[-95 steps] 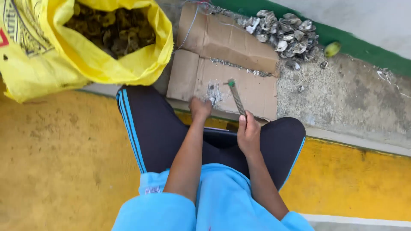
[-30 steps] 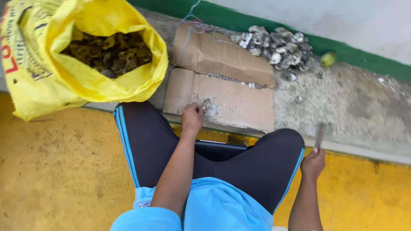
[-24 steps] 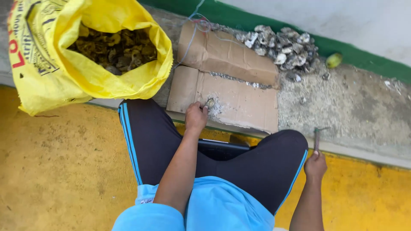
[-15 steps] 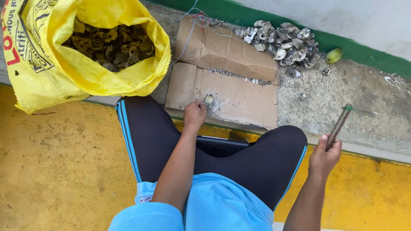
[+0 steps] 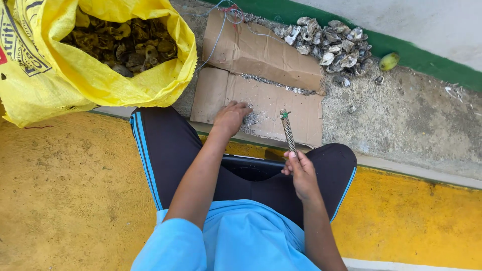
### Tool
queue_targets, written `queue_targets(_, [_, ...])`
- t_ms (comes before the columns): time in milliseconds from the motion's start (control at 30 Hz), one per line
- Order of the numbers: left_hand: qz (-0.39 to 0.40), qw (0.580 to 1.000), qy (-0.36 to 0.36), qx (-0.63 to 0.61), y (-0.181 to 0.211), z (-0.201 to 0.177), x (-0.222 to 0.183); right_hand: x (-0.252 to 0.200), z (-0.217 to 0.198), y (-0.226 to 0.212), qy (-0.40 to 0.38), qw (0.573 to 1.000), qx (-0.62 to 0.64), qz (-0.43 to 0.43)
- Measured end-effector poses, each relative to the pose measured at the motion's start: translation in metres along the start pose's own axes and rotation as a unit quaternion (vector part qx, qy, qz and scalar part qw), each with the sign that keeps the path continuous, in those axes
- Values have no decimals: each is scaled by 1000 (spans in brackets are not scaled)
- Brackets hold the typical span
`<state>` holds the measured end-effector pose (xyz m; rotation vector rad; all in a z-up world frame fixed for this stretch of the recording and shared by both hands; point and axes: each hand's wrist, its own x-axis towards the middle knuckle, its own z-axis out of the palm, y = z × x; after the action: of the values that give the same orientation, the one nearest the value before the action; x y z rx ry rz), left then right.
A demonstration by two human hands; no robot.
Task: The person is sitting on the floor using a small metal tool to pry open shells on a piece of cardboard.
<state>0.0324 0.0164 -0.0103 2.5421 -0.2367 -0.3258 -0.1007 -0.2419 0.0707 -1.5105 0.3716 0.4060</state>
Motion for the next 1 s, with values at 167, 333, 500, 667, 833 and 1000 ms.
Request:
queue_targets(167, [7,998,-55,26,-15,2,2,12,19,-6,-38,996,-24,73])
queue_targets(333, [-83,995,-46,-27,-9,-17,-16,18,34,-5,-40,995,-60,64])
queue_targets(500, [-67,996,-32,-42,-23,-6,-7,26,46,-14,-25,998,-52,19])
queue_targets(667, [-97,988,-18,-115,-26,2,-10,23,42,-5,-25,999,-21,7])
queue_targets(833, [-164,963,-53,-208,-30,15,-7,22,44,-1,-31,999,-33,4])
queue_targets(1000, [-257,940,-35,-223,-19,22,-1,23,56,1,-28,969,-244,-29])
